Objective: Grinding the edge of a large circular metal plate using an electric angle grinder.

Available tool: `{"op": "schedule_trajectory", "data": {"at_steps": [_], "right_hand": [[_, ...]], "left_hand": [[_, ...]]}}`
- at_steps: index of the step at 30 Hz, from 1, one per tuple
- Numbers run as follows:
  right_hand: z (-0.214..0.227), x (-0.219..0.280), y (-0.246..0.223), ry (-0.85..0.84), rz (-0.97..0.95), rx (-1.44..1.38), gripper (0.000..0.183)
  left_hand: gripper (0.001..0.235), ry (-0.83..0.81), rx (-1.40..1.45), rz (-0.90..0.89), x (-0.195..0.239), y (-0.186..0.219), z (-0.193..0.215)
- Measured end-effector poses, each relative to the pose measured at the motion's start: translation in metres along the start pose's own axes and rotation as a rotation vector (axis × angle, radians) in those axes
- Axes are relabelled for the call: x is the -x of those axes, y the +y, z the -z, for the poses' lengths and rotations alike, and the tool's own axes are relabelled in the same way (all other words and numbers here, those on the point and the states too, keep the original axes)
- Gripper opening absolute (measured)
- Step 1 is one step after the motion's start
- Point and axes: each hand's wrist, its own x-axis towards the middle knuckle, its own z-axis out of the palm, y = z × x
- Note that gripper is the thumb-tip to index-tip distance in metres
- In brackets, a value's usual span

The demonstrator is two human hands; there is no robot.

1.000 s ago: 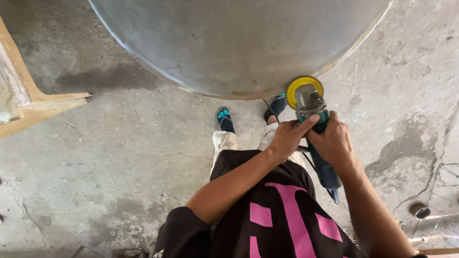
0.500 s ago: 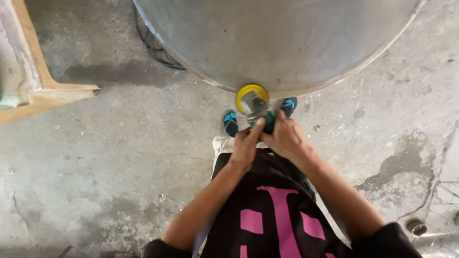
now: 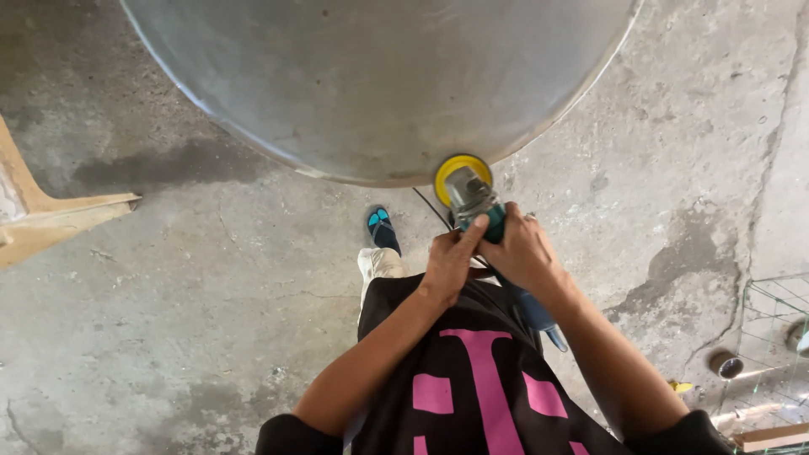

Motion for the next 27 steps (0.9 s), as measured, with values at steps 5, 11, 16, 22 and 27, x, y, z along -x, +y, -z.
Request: {"op": "schedule_trajectory", "data": {"at_steps": [5, 11, 16, 22, 27], "right_hand": [[0.037, -0.021, 0.073, 0.132, 0.059, -0.031, 0.053], [0.099, -0.059, 0.137, 0.224, 0.043, -0.008, 0.054], [0.139, -0.069, 0.143, 0.247, 0.094, 0.054, 0.059], [0.121, -0.065, 0.133, 0.226, 0.149, 0.036, 0.064], [0.089, -0.049, 0.119, 0.119, 0.190, 0.054, 0.062]], "left_hand": [[0.077, -0.093, -0.026, -0.006, -0.035, -0.002, -0.067], [0.083, -0.113, -0.071, -0.053, -0.102, -0.019, -0.148], [0.084, -0.130, -0.056, -0.048, -0.114, -0.013, -0.183], [0.076, -0.087, 0.090, -0.016, -0.088, -0.019, -0.157], [0.071, 0.014, -0.003, -0.058, -0.067, -0.033, -0.110]]}}
